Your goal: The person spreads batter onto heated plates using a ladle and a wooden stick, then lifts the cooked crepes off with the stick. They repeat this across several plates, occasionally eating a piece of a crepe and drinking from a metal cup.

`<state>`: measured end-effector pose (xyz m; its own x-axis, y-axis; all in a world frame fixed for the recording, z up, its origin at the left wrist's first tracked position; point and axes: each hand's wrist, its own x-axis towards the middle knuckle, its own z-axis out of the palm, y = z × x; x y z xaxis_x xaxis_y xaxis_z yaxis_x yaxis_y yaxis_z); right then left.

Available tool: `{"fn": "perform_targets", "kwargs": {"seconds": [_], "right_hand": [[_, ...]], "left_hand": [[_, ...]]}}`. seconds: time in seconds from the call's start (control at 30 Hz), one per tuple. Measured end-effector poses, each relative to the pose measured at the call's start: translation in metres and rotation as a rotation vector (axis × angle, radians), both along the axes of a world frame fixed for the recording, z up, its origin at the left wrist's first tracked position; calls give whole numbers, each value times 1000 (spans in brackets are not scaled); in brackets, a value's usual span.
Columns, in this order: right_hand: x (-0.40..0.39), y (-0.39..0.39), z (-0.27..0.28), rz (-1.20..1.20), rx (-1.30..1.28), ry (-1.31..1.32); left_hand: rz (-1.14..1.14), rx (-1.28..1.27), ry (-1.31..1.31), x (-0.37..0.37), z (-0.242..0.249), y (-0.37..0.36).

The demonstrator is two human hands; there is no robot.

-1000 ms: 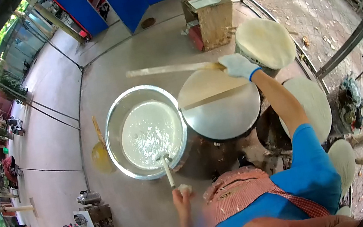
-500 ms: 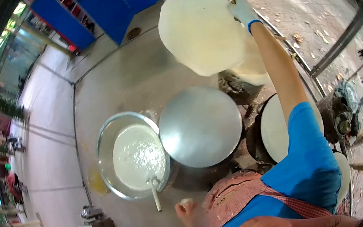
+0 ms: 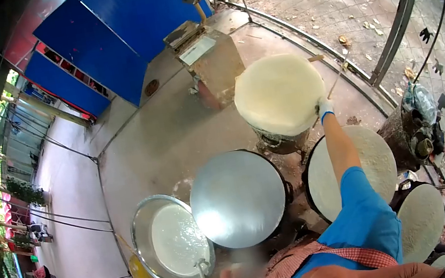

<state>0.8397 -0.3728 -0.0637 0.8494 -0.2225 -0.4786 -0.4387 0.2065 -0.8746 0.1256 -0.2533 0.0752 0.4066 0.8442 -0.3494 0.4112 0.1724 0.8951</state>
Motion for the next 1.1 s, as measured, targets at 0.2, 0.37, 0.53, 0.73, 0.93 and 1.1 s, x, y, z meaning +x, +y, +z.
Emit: {"fn": "perform_targets", "kwargs": {"seconds": [0.2,0.37,0.53,0.73,0.93,1.1], "right_hand": [[-43,-33,54,37,-856,-304],[-184,-75,125,322,-287,-337],[-374,-134,131,322,-640,-263],[-586,-178,126,287,-786,-267],[-695,-203,131,96,-716,-172],[-767,-237,132,7,-893,-203]], "left_hand": [[99,-156,-315,52,60,28],[86,-235,-689,93,95,81],[-256,-389,-1072,84,119,93],[-585,-485,-1179,36,134,68],[-839,-319,-1431,-26,245,-21],[-1557,-684,-1639,-39,278,-68]]}}
